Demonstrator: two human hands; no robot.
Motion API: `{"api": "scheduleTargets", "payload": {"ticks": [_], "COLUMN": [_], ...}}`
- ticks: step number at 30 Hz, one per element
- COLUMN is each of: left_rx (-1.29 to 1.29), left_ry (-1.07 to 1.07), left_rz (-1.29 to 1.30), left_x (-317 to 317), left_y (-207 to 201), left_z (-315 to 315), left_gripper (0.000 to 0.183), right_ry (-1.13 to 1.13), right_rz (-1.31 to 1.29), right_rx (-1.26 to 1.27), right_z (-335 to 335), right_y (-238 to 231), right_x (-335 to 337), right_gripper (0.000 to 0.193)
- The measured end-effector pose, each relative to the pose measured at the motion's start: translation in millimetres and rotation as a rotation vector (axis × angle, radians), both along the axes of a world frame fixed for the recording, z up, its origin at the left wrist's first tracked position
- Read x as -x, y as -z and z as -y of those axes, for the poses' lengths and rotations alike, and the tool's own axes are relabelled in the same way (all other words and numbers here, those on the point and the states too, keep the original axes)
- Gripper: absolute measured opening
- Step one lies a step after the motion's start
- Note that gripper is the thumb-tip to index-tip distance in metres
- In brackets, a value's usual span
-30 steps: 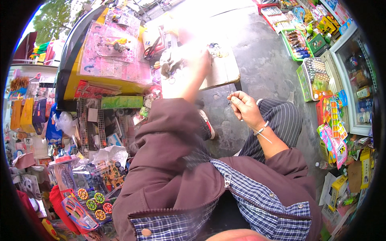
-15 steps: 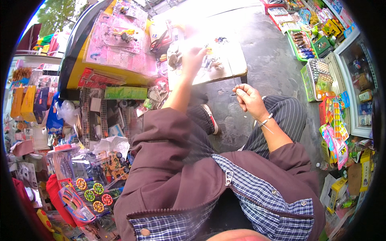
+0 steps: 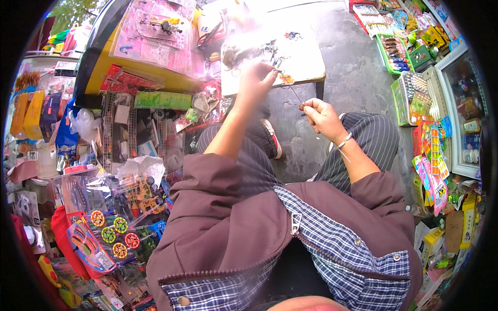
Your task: The person sits on the floor and assembles small metal keychains by attaching charms to split rings. They pick up individual charms and rings from a white tray, open the rings, link the pieces, and place the assembled keychains back on the tray.
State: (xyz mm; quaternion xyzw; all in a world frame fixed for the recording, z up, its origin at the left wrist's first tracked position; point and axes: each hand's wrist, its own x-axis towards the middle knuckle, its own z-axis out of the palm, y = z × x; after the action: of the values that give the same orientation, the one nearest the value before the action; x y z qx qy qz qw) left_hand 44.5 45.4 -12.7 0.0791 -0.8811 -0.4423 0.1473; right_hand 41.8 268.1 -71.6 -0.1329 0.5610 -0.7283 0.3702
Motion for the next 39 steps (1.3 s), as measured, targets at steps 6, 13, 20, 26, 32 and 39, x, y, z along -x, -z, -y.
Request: {"api": "scheduleTargets", "payload": {"ticks": [6, 13, 20, 26, 32, 39], "left_rx": [-0.004, 0.067, 0.172, 0.087, 0.408, 0.862], "left_ry": [-0.016, -0.004, -0.009, 0.06, -0.016, 0.131], "left_rz": [0.07, 0.047, -0.09, -0.063, 0.02, -0.179], "left_x": [-12, -15, -21, -26, -16, 0], "left_y": [-8, -16, -23, -11, 22, 52], "left_z": [-9, -13, -28, -31, -18, -16], "left_gripper": [0.017, 0.015, 0.013, 0.016, 0.032, 0.031], "right_ry": [-0.013, -0.025, -0.03, 0.007, 0.073, 0.099], "right_rz": [-0.064, -0.069, -0.005, 0.023, 0.033, 0.031], "right_rx": [-0.072, -0.078, -0.035, 0.058, 0.078, 0.045], "right_z": [-1, 0, -2, -5, -3, -4], "right_y": [1, 3, 0, 3, 7, 6], "right_x": [0, 0, 1, 5, 6, 5], "right_gripper": [0.017, 0.017, 0.017, 0.016, 0.015, 0.015]}}
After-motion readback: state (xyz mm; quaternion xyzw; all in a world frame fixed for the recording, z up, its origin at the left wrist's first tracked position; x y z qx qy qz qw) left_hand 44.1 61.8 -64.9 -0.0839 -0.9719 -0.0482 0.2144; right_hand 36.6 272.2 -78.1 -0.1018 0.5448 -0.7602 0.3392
